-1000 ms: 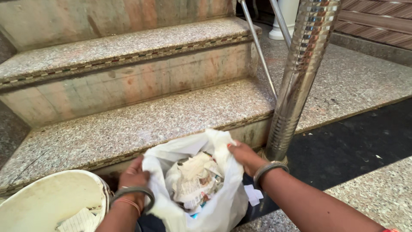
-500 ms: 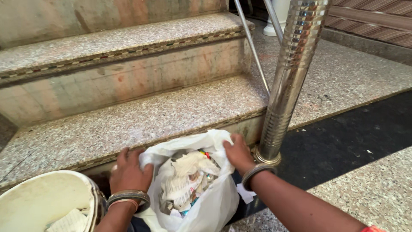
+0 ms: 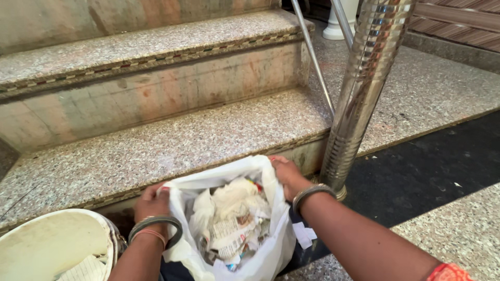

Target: The person transfers crumpled paper and newspaper pieces from a white bucket into a white plastic bag. The hands repeatedly reach into the bucket, pick up paper, and place it into the bag on the floor next to a staircase.

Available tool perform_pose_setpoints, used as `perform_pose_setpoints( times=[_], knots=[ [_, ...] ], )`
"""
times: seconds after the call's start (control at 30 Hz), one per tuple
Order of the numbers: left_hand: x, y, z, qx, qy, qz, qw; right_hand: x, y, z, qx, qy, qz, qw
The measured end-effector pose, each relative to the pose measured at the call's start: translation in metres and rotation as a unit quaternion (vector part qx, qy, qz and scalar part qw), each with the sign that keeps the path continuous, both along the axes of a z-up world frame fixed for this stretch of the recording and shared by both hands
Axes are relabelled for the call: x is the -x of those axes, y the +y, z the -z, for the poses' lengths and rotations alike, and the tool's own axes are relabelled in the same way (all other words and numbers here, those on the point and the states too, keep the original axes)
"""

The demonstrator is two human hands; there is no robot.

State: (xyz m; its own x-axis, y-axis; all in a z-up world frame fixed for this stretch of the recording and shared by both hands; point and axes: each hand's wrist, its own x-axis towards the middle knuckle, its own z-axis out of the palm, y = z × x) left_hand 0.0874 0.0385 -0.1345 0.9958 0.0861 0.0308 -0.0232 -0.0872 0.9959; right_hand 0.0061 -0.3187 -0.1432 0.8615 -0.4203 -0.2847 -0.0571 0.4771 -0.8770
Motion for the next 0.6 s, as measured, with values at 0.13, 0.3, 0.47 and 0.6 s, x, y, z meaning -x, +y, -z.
perform_pose_setpoints(
  times=[0.13,0.3,0.47,0.6],
  knots=[
    [-0.007,0.002,0.007,0.022,0.039,0.020,0.999,0.010,-0.005,-0.002,0.093,0.092,-0.018,0.991],
    [0.061,-0.003,-0.067,-0.376,-0.064,0.064,0.922,0.062,0.020,-0.035,0.329,0.081,-0.007,0.941],
    [0.114,-0.015,-0.133,-0.667,0.124,0.180,0.712,0.105,0.049,-0.105,0.608,0.243,-0.177,0.735],
    [0.114,-0.002,-0.108,-0.646,0.113,0.289,0.697,0.113,0.056,-0.108,0.603,0.263,-0.233,0.717]
  ],
)
